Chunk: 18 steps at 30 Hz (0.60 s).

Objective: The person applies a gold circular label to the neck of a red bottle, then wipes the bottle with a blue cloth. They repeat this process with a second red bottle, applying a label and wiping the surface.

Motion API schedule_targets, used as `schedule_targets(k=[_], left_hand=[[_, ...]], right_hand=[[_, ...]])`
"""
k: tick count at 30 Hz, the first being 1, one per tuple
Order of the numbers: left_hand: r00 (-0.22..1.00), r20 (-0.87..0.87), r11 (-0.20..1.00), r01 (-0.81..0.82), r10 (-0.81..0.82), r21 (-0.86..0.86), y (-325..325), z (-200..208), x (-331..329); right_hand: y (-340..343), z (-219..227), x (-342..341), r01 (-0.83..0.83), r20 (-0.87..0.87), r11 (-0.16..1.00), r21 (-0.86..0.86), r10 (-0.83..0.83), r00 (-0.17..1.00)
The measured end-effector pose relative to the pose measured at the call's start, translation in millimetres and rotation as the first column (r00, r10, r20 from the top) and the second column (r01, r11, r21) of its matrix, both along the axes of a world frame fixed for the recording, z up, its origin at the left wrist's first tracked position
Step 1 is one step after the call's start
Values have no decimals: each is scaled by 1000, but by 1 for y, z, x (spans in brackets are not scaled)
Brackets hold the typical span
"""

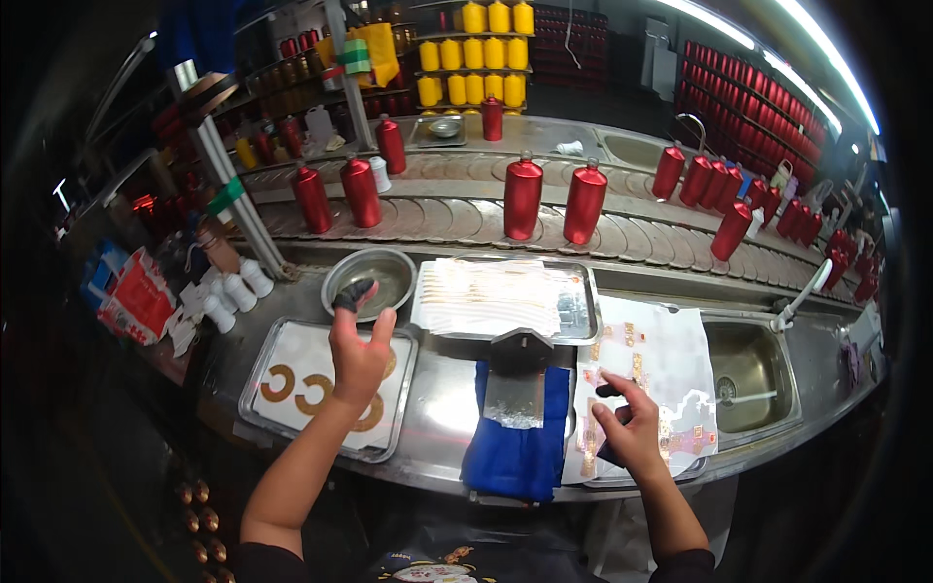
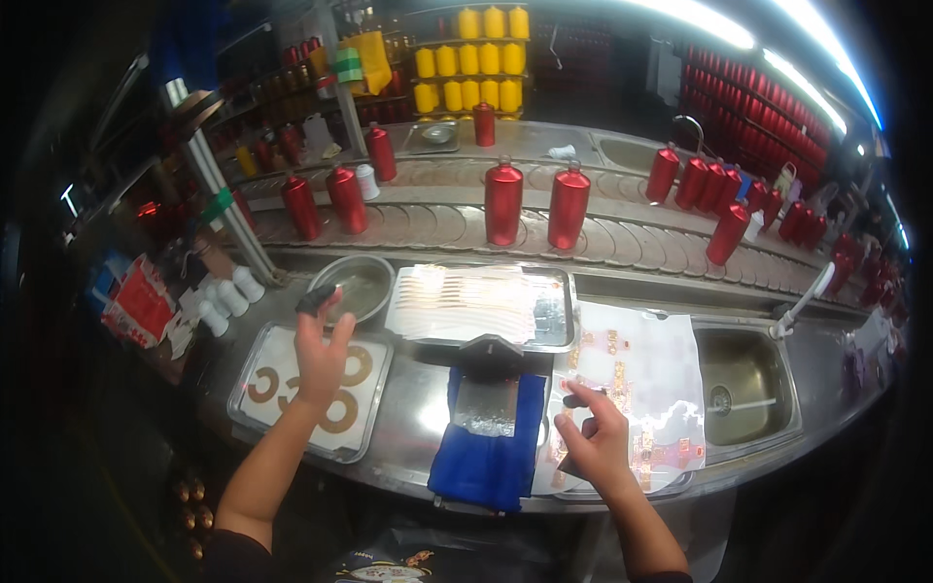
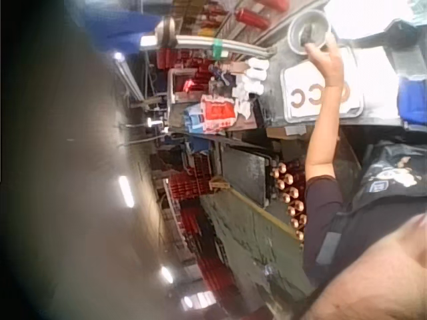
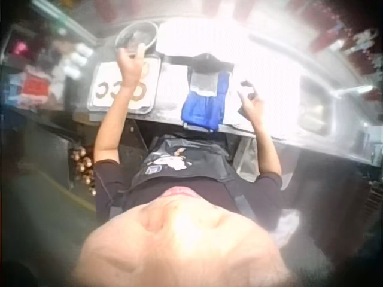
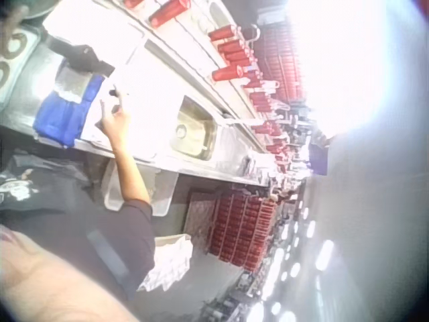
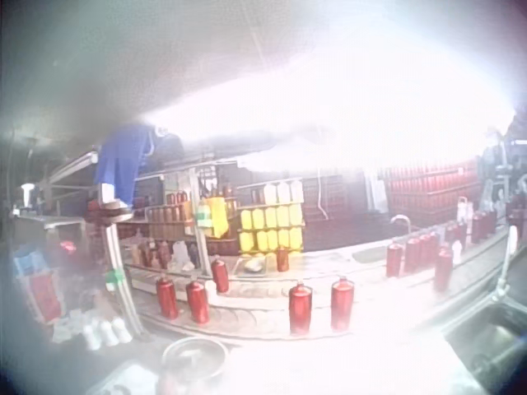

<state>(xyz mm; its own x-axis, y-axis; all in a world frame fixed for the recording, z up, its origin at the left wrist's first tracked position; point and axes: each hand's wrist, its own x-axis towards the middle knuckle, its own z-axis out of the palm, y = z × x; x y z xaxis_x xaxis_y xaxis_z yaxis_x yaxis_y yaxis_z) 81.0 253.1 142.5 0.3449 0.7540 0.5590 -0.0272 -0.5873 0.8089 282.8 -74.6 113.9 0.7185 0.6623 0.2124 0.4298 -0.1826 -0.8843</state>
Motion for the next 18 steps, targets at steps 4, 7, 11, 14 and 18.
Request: schedule_targets(k=[4,7,11,14,18], left_hand=[[984,-176,967,79,-36,240,49,-7,120],[980,-198,962,56,-2,268,91,-25,183],[943,-200,922,-187,265,339,175,-45,217],[828,-256,862,-446,499,240,254,-40,224],[708,-224,742,-630,670,230,335,-25,237]], right_hand=[[56,6,77,123,107,991,53,-128,986],[142,14,150,112,381,989,92,-139,914],[263,27,231,279,442,946,-163,-183,878],[318,31,267,399,487,888,-230,-251,837],[333,12,297,334,409,878,-342,-181,894]])
